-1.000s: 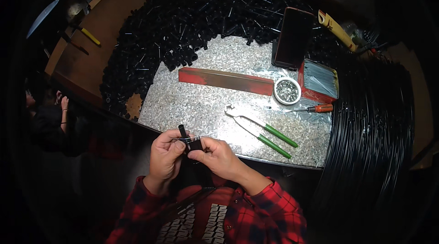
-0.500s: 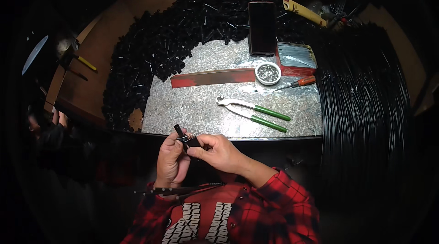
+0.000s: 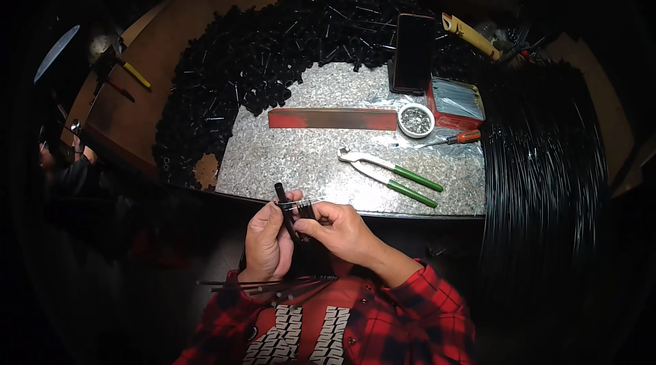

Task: Assembling bundles of black cables with plastic components and housing at a workbench.

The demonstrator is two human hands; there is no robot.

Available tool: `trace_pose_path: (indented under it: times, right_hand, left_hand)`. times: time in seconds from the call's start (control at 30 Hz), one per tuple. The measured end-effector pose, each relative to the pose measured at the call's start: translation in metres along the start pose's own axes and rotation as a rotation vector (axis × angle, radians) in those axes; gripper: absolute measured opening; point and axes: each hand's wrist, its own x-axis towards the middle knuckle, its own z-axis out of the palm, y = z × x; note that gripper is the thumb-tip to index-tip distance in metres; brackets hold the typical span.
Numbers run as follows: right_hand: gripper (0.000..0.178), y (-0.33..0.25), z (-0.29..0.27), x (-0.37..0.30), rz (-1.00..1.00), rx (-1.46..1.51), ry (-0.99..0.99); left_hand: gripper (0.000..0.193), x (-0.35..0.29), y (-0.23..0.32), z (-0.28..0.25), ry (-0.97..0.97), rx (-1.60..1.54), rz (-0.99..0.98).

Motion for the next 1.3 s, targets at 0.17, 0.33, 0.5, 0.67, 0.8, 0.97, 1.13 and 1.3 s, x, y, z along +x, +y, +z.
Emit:
trace_pose_path:
  times: [0.17, 0.33, 0.5, 0.67, 0.8, 0.97, 1.13, 1.3]
  right_hand:
    - [0.014, 0.011, -0.005, 0.003, -0.029, -0.007, 0.011]
    - [0.015, -0.004, -0.004, 0.003, 0.069, 0.029, 0.031]
    - [0.013, 0.009, -0.004, 0.002, -0.063, 0.013, 0.036]
    - [0.010, 0.008, -0.006, 0.004, -0.072, -0.038, -0.034]
    - [0.010, -0.001, -0.004, 0.006, -0.044, -0.100, -0.008]
    - [0.014, 0.004, -0.003, 0.009, 0.115, 0.042, -0.064]
    - [0.015, 0.005, -0.006, 0.013, 0.134, 0.049, -0.094]
    - [0.017, 0.006, -0.008, 0.015, 0.118, 0.052, -0.114]
  left_hand:
    - [0.032, -0.001, -0.006, 0.007, 0.009, 0.015, 0.038]
    - [0.033, -0.002, -0.011, 0.006, -0.014, -0.015, 0.039]
    - [0.032, -0.003, -0.008, 0.009, -0.026, 0.006, 0.059]
    - [0.034, -0.003, -0.001, 0.011, -0.022, -0.028, 0.015]
    - [0.035, -0.001, -0.002, 0.008, -0.031, -0.029, 0.025]
    - [0.035, -0.002, 0.002, 0.005, -0.029, -0.067, -0.021]
    - [0.035, -0.001, 0.000, 0.005, -0.012, -0.082, -0.057]
    - [0.036, 0.002, -0.005, 0.009, -0.021, -0.005, 0.041]
